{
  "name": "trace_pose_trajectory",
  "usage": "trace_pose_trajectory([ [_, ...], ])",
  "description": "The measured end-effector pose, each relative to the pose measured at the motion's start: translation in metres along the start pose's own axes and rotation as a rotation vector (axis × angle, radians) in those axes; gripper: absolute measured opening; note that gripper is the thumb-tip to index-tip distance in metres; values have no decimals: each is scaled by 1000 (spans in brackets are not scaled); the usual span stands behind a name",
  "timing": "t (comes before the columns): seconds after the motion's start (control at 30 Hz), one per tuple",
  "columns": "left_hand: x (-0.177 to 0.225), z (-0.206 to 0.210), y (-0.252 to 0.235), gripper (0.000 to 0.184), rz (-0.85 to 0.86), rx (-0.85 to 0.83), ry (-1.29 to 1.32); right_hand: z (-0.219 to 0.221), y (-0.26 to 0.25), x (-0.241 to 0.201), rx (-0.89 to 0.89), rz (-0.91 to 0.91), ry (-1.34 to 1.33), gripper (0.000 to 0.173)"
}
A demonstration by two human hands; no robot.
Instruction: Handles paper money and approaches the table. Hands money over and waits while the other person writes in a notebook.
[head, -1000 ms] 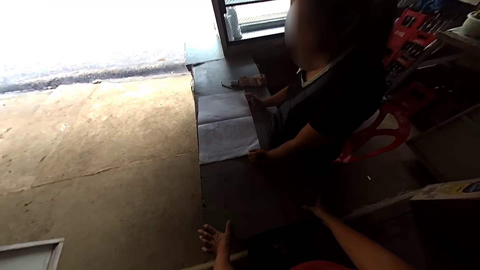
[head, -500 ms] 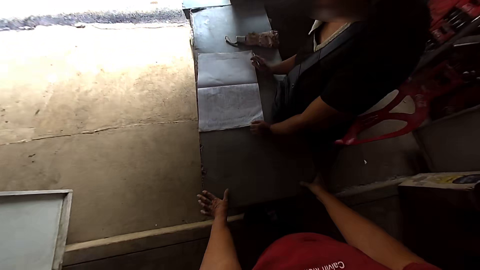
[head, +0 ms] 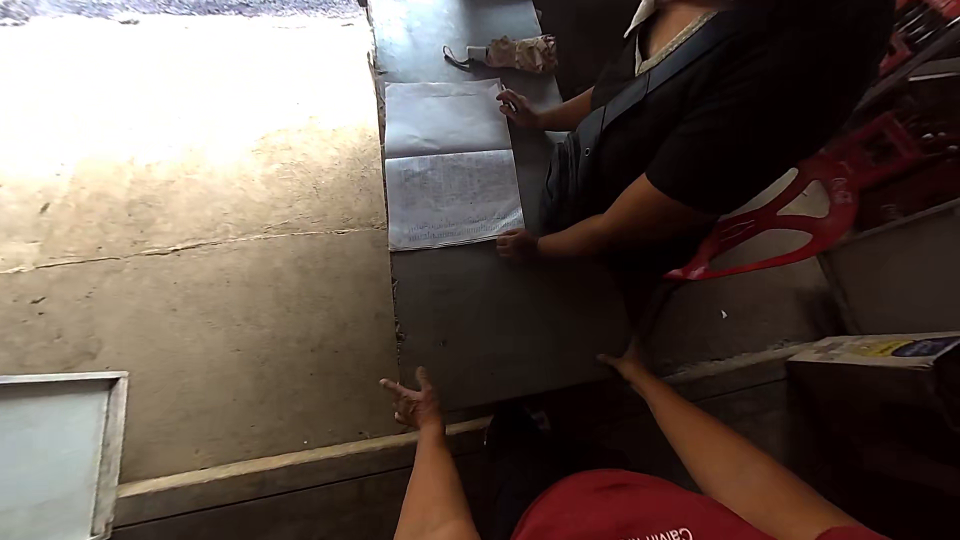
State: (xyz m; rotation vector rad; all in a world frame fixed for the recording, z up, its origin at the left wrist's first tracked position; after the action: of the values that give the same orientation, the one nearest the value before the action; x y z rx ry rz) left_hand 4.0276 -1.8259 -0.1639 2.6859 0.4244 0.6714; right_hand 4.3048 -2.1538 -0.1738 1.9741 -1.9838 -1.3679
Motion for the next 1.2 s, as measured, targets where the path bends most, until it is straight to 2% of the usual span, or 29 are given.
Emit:
trace_pose_trajectory([
  [0.1,10,-8,-18,61,-213,1,127,3,-1,4,14,-9,-29,128],
  [0.23,15,5,-29,58,-309,148,-36,5,-4,6,40,-61,-44,130],
  [0.33,23,6,-29,56,-329,162,-66,7,-8,10,44,-63,-82,131],
  [0.4,22,4,-29,55,-344,154,-79,7,-8,13,57,-56,-149,119],
  [0.5,24,3,-31,55,-357,156,-77,2,-8,-1,118,0,-221,84],
  [0.6,23,5,-34,57,-363,137,-89,3,-18,-16,230,56,-40,71],
  [0.8,24,9,-38,58,-382,167,-123,11,-26,-43,356,241,49,69],
  [0.9,23,10,-39,57,-384,177,-139,14,-30,-40,369,293,76,70],
  [1.2,26,12,-37,58,-414,194,-121,13,-37,-37,340,339,121,74],
])
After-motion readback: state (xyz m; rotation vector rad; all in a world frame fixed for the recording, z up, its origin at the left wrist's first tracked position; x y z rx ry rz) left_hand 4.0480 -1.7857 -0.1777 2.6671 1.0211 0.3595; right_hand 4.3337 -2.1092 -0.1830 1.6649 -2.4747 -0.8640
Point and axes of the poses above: each hand's wrist, its own y-axis away from the middle knuckle, its own z-axis out of the palm, x = y × z, the point moved 2 cm from there along -y, towards the middle knuckle, and after that the axes turned 12 degrees about -z, right-handed, at the moved point
